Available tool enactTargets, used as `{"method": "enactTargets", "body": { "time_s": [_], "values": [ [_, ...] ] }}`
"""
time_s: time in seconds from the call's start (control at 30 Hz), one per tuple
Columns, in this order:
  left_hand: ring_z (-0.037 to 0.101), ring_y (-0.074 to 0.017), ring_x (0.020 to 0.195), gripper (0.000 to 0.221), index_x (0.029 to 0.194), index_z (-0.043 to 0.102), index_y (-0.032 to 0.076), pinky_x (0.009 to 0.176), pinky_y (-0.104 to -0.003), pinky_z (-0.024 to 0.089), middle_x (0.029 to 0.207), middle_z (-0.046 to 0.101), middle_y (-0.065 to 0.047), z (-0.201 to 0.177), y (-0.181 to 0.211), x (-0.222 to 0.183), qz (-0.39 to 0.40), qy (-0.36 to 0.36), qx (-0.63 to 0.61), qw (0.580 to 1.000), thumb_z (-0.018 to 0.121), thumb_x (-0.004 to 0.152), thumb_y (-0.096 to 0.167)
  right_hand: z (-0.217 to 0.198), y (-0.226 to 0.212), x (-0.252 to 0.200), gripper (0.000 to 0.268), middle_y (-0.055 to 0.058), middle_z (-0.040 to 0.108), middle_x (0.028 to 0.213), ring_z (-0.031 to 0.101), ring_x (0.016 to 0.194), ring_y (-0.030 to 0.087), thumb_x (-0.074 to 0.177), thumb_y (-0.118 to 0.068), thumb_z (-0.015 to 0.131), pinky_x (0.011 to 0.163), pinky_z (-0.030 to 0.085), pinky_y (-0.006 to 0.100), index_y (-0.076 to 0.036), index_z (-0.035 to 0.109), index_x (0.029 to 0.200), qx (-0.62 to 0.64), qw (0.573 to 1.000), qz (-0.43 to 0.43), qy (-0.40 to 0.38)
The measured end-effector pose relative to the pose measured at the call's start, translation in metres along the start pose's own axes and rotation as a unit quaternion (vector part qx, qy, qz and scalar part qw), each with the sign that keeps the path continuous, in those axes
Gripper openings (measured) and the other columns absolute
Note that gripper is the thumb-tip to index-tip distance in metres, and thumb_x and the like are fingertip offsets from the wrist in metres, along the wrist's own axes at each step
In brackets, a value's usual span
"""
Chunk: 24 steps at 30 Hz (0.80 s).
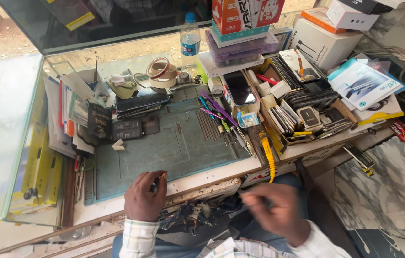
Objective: The person cleans a smartphone screen with a small white cloth and then applies a piece of white tape to the edge of the device. The person handles the phone and a roll of tape on a cluttered workbench.
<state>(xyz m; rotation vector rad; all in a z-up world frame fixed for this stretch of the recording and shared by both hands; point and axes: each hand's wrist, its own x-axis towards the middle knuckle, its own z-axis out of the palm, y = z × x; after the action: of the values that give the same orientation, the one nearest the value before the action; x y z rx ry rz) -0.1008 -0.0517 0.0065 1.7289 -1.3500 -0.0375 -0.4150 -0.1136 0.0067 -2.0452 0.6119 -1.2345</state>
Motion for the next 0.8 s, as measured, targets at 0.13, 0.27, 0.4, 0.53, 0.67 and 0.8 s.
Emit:
{"method": "enactTargets", "body": {
  "time_s": [0.13, 0.27, 0.4, 0.53, 0.67, 0.8],
  "values": [
    [0.071, -0.027, 0.07, 0.009, 0.094, 0.078, 0.011, 0.061, -0.037, 0.054, 0.086, 0.074, -0.008, -0.001, 0.001, -0.002, 0.025, 0.002, 0.014, 1.0, 0.073, 0.088, 0.017, 0.055, 0.002, 0.041, 0.011, 0.004, 0.069, 0.066, 0.063, 0.052, 0.012, 0.092, -0.014, 0.076, 0.049, 0.046, 0.028, -0.006, 0.074, 0.086, -0.001, 0.996, -0.011, -0.086],
    [0.071, -0.026, 0.067, 0.01, 0.092, 0.078, 0.01, 0.06, -0.037, 0.054, 0.084, 0.074, -0.008, -0.001, -0.001, -0.005, -0.001, -0.006, 0.013, 1.0, 0.074, 0.088, 0.018, 0.09, 0.021, 0.07, 0.014, 0.006, 0.07, 0.072, 0.065, 0.056, 0.013, 0.094, -0.016, 0.075, 0.051, 0.049, 0.029, -0.003, 0.072, 0.089, -0.004, 0.998, -0.025, -0.066],
    [0.071, -0.024, 0.065, 0.012, 0.091, 0.079, 0.009, 0.06, -0.036, 0.054, 0.082, 0.074, -0.009, 0.003, -0.004, -0.004, -0.015, 0.007, 0.016, 1.0, 0.074, 0.086, 0.018, 0.095, 0.034, 0.076, 0.019, 0.006, 0.069, 0.068, 0.066, 0.055, 0.015, 0.095, -0.021, 0.075, 0.051, 0.048, 0.031, -0.004, 0.072, 0.087, -0.032, 0.995, -0.02, -0.088],
    [0.07, -0.0234, 0.064, 0.013, 0.089, 0.079, 0.007, 0.061, -0.035, 0.053, 0.08, 0.074, -0.01, 0.007, -0.005, -0.004, -0.007, 0.009, 0.031, 0.999, 0.075, 0.085, 0.018, 0.089, 0.04, 0.071, 0.022, 0.008, 0.069, 0.069, 0.067, 0.056, 0.019, 0.094, -0.024, 0.075, 0.052, 0.049, 0.035, -0.004, 0.072, 0.086, -0.058, 0.993, -0.011, -0.101],
    [0.069, -0.021, 0.061, 0.013, 0.089, 0.08, 0.007, 0.059, -0.034, 0.052, 0.079, 0.075, -0.009, 0.009, -0.001, -0.004, -0.02, 0.01, 0.039, 0.999, 0.074, 0.085, 0.018, 0.087, 0.041, 0.071, 0.022, 0.007, 0.069, 0.071, 0.069, 0.059, 0.02, 0.095, -0.026, 0.074, 0.054, 0.051, 0.036, -0.006, 0.072, 0.087, -0.049, 0.993, -0.022, -0.1],
    [0.066, -0.0188, 0.057, 0.013, 0.089, 0.08, 0.006, 0.056, -0.033, 0.05, 0.075, 0.073, -0.008, 0.007, 0.001, -0.004, -0.04, 0.003, 0.027, 0.999, 0.074, 0.085, 0.017, 0.088, 0.04, 0.07, 0.022, 0.007, 0.068, 0.069, 0.066, 0.056, 0.021, 0.094, -0.027, 0.074, 0.052, 0.049, 0.038, -0.007, 0.072, 0.085, -0.083, 0.989, -0.034, -0.118]
  ]
}}
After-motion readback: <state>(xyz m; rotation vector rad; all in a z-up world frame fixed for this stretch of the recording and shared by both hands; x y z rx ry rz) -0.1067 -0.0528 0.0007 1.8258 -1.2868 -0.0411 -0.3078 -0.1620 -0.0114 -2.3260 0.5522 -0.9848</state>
